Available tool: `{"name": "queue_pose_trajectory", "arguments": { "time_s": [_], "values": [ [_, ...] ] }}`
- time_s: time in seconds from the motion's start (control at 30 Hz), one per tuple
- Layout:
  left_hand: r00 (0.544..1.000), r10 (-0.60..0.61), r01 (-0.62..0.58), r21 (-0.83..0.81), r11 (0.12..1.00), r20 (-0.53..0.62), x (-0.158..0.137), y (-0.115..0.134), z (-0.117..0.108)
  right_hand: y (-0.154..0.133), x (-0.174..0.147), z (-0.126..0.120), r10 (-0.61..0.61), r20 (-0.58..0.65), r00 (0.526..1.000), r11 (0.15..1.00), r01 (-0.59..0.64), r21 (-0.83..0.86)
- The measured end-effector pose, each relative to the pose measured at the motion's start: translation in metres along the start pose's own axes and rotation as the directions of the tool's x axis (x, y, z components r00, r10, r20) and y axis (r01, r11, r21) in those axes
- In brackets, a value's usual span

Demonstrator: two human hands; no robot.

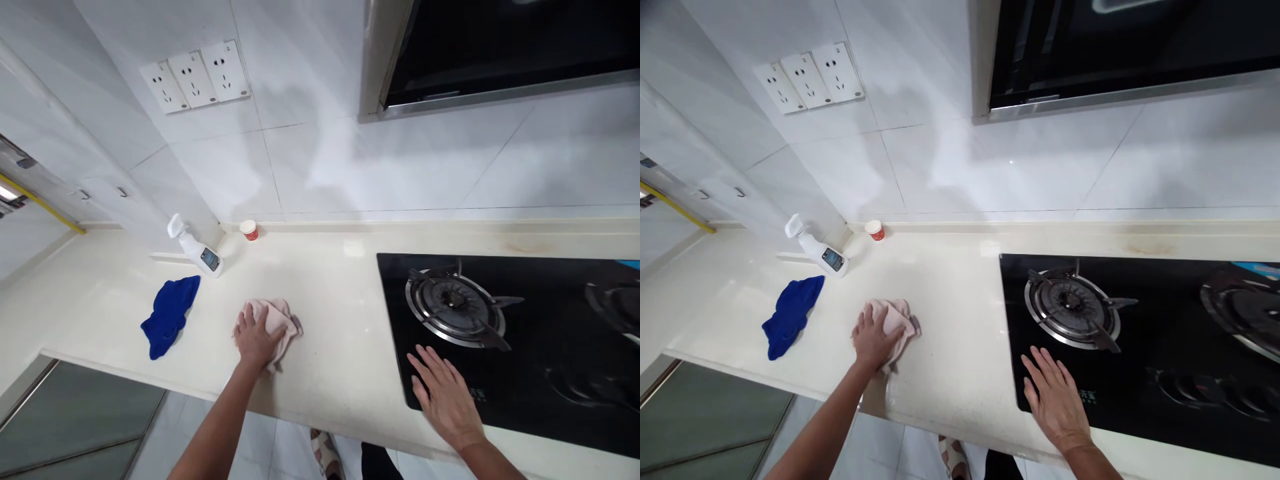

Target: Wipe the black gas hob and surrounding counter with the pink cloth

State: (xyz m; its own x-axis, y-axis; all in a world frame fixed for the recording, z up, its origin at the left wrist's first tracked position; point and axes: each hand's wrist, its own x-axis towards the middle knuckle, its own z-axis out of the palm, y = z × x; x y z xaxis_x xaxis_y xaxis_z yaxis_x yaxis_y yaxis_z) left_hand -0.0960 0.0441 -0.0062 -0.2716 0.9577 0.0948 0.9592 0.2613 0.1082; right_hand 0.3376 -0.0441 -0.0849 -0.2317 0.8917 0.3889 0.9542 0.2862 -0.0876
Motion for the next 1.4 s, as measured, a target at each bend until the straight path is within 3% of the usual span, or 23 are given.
{"name": "queue_pose_trajectory", "arguments": {
  "time_s": [0.1,0.17,0.27,0.33,0.4,0.47,0.53,0.6,0.7,0.77,0.83,0.97,1.07,1.13,1.27,1.33,1.4],
  "values": [
    [0.996,-0.085,0.085,-0.005,0.996,0.026,0.034,0.03,0.002,0.001,0.001,-0.001,-0.006,-0.001,1.0,1.0,0.006,-0.012],
    [0.998,-0.052,0.053,-0.02,0.998,0.03,0.033,0.057,0.009,0.001,0.001,-0.001,-0.004,-0.002,1.0,1.0,0.004,-0.015],
    [0.987,0.16,-0.158,-0.087,0.984,0.018,-0.006,0.101,0.028,0.002,0.0,0.0,-0.009,-0.004,1.0,1.0,0.009,-0.014],
    [0.928,0.372,-0.371,-0.156,0.915,-0.027,-0.049,0.12,0.04,0.002,0.0,0.001,-0.016,-0.021,1.0,1.0,0.016,-0.006],
    [0.852,0.511,-0.523,-0.199,0.829,-0.111,-0.093,0.124,0.049,0.003,-0.001,0.002,-0.014,-0.036,0.999,1.0,0.014,0.008],
    [0.783,0.597,-0.622,-0.209,0.755,-0.174,-0.129,0.109,0.051,0.003,-0.001,0.002,-0.003,-0.041,0.999,1.0,0.004,0.022],
    [0.762,0.617,-0.647,-0.184,0.74,-0.197,-0.148,0.078,0.048,0.001,0.0,0.002,0.007,-0.036,0.999,0.999,-0.006,0.033],
    [0.795,0.57,-0.6,-0.132,0.789,-0.207,-0.149,0.038,0.04,-0.001,0.001,0.002,0.026,-0.031,0.999,0.999,-0.025,0.032],
    [0.897,0.403,-0.416,-0.036,0.909,-0.179,-0.123,-0.014,0.026,-0.006,0.003,0.002,0.073,-0.028,0.997,0.997,-0.073,0.006],
    [0.955,0.262,-0.263,0.008,0.965,-0.14,-0.091,-0.029,0.018,-0.009,0.005,0.003,0.081,-0.026,0.996,0.997,-0.081,-0.011],
    [0.986,0.129,-0.126,0.042,0.991,-0.101,-0.052,-0.025,0.013,-0.01,0.006,0.002,0.069,-0.022,0.997,0.997,-0.069,-0.022],
    [0.998,-0.053,0.052,0.041,0.998,0.017,0.033,0.03,0.008,-0.01,0.007,0.001,0.056,-0.018,0.998,0.998,-0.057,-0.042],
    [0.998,-0.025,0.025,0.006,1.0,0.056,0.085,0.088,0.012,-0.009,0.006,0.001,0.053,-0.014,0.998,0.997,-0.054,-0.052],
    [0.997,0.032,-0.031,-0.02,0.999,0.07,0.104,0.128,0.018,-0.008,0.006,0.002,0.054,-0.017,0.998,0.997,-0.055,-0.06],
    [0.971,0.22,-0.212,-0.089,0.973,0.094,0.092,0.196,0.033,-0.007,0.006,0.002,0.057,-0.033,0.998,0.996,-0.059,-0.064],
    [0.94,0.326,-0.314,-0.119,0.942,0.102,0.063,0.214,0.039,-0.007,0.006,0.002,0.053,-0.037,0.998,0.997,-0.055,-0.06],
    [0.895,0.438,-0.423,-0.152,0.894,0.087,0.024,0.214,0.045,-0.007,0.006,0.002,0.054,-0.044,0.998,0.997,-0.056,-0.056]
  ]
}}
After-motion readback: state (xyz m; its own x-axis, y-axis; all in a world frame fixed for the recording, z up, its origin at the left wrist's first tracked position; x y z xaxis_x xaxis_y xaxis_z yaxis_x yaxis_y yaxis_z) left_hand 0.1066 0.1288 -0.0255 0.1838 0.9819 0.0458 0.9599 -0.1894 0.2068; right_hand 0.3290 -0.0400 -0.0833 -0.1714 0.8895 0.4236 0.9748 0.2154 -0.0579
